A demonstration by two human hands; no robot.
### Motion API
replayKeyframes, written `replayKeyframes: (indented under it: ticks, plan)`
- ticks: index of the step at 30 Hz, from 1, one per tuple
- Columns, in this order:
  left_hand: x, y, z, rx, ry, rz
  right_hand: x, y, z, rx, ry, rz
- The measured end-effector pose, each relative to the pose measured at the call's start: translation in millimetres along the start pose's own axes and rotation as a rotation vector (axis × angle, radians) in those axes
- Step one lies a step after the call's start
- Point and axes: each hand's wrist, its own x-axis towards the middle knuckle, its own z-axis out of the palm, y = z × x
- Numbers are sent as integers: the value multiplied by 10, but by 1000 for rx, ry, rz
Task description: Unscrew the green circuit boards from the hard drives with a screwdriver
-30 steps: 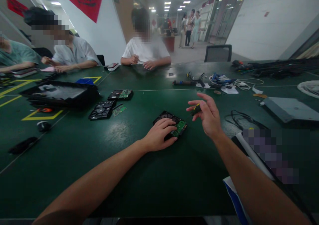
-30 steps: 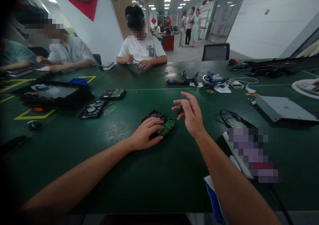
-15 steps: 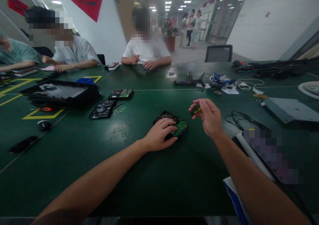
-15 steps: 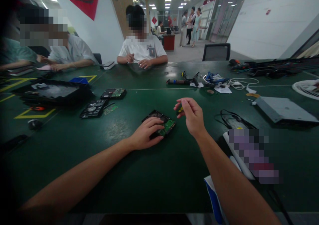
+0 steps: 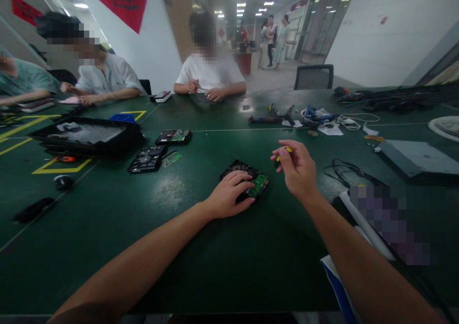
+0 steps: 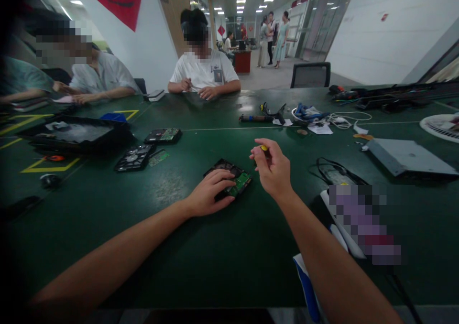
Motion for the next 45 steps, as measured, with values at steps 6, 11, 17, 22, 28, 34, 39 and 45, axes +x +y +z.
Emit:
replayKeyframes:
  ticks: [6,11,17,22,28,34,39,45]
  plan:
    - [-2,6,-2,20,-7,-3,-39,3,-32,-295,-35,-145]
    - [12,26,-23,11,-17,-4,-37,47,-22,-341,-80,-158]
    - [11,29,-28,10,-15,-3,-18,137,-52,-505,-34,-241]
    - [8,26,-19,8,-25,-9,-15,136,-45,-488,-128,-285]
    - [9,30,-21,15,-16,-7,-36,162,13,-475,-76,-206]
    - [18,49,-42,-12,-22,-24,-51,159,5,-557,-12,-191]
    - [19,48,-37,-25,-20,-24,-62,143,5,-475,-73,-193]
    - [8,35,-21,-9,-18,-25,-80,154,53,-378,-42,-76]
